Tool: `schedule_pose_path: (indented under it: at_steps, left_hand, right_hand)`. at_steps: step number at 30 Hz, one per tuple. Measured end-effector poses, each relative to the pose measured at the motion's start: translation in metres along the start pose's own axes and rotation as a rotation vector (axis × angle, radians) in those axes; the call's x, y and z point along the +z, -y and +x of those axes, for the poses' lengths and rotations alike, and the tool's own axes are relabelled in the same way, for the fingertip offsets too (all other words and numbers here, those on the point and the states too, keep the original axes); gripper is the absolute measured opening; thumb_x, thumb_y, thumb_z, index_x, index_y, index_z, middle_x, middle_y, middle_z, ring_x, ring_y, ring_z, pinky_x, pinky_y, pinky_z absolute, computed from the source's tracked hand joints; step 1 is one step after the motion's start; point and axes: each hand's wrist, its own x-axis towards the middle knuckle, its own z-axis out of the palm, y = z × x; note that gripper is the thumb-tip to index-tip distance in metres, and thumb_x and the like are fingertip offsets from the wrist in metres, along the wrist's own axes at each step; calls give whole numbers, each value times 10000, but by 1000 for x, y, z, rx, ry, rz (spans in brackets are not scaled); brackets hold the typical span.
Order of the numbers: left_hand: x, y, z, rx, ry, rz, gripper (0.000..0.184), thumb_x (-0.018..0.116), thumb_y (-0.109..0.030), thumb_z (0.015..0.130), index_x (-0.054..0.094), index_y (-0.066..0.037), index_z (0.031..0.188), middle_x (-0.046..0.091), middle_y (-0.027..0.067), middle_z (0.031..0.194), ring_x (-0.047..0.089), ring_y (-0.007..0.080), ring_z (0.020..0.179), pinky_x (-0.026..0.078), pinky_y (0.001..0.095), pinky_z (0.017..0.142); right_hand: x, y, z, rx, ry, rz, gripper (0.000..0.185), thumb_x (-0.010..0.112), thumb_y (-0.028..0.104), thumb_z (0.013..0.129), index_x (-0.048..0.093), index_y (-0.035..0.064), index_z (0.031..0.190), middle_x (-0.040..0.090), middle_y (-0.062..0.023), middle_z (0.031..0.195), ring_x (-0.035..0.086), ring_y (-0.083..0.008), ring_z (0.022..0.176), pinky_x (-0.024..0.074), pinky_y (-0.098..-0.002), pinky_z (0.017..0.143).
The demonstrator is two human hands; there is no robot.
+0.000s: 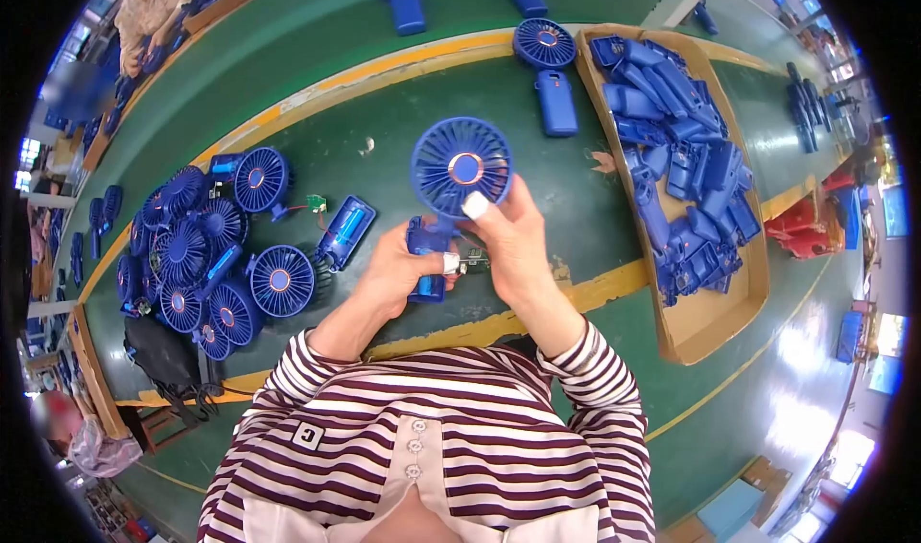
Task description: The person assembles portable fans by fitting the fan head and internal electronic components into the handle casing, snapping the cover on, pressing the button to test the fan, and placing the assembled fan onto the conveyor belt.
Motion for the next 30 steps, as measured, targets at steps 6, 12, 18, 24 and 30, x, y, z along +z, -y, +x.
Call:
schedule_pose_path:
  at_steps: [6,12,18,24,30]
  left_hand:
    - [1,-3,-2,79,52,81,284,620,41,709,514,3,970,597,82,763,584,160,597,493,277,534]
    - [6,-6,-2,87,127,150,298,564,38,728,497,13,1016,601,86,771,577,147,599,481,258,545]
    - [1,-9,1,116,235,-62,284,577,-118,802,499,14,1042,615,104,821,588,147,655,477,239,616]
    - [8,-8,3,471,-24,524,227,580,-187,853,559,27,925,626,49,692,581,93,602,469,238,565]
    - [7,-10,5,255,5,192,250,555,-217,876,533,17,962,617,104,720,595,146,574,509,256,527]
  right_hand:
    - [-9,-18,8,-69,39,-29,503,664,106,766,423,9,1197,532,-60,1113,503,-145,1019,426,-312,872]
    - [-10,-10,3,-87,38,-54,490,673,95,755,438,1,1175,545,-64,1087,506,-145,1010,415,-291,869]
    - [-20,-5,10,-85,79,-49,496,695,105,732,445,-11,1144,553,-72,1066,526,-144,973,427,-287,853]
    - [-18,-9,10,-45,99,3,531,704,114,723,440,-13,1166,562,-86,1052,547,-147,948,442,-282,828]
    - [-23,-8,7,-109,71,-25,489,644,150,798,413,-47,1181,553,-99,1069,533,-148,975,437,-279,841]
